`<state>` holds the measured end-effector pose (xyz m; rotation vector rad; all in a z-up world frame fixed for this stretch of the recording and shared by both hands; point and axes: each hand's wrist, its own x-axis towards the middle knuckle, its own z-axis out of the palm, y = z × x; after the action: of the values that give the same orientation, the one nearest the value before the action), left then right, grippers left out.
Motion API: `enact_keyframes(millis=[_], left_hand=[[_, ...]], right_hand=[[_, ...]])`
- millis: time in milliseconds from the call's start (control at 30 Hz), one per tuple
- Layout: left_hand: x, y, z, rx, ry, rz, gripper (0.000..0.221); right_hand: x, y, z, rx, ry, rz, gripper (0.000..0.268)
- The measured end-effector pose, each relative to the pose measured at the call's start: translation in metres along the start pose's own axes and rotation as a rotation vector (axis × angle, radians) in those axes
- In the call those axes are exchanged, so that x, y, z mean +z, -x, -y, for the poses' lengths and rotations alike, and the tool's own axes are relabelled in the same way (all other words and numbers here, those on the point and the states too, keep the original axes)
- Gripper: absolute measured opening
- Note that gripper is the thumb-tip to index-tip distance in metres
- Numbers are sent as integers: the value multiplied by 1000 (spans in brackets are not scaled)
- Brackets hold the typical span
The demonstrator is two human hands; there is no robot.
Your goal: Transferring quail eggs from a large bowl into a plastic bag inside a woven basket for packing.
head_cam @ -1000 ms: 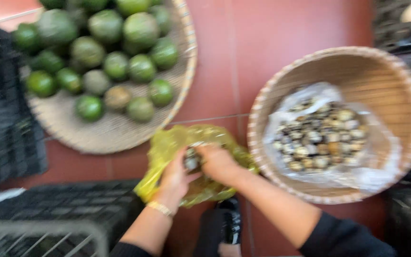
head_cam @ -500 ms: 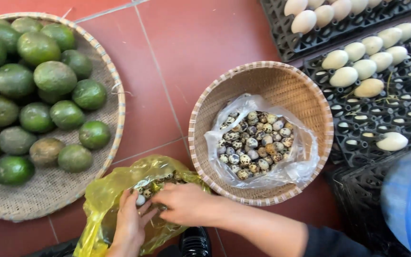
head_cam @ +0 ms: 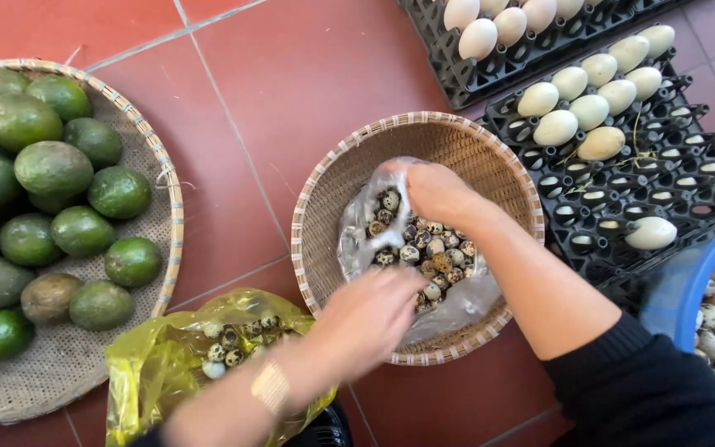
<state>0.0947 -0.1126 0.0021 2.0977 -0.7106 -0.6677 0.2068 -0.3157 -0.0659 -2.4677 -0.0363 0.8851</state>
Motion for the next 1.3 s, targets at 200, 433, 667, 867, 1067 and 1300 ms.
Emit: enact_keyframes(millis=[200,433,667,867,1067,1300], left_hand=[[-21,-106,31,-159,-285,221,35],[-1,-114,112,-400,-378,169,28],[-19,-115,72,-460,-73,126,46],[-22,-120,85,-572,-31,157,53],[-43,-111,50,-503,-251,154,43],[-26,-122,80,-615,0,238,58]], right_hand=[[1,-37,-49,-38,138,-61,32],[-2,-36,-66,19,47,24,54],[32,-40,-51,156,200,5,35],[28,-27,-39,165,362,36,26],[26,-54,-62,233,124,-129,34],[42,-42,-50,223,121,-212,25]])
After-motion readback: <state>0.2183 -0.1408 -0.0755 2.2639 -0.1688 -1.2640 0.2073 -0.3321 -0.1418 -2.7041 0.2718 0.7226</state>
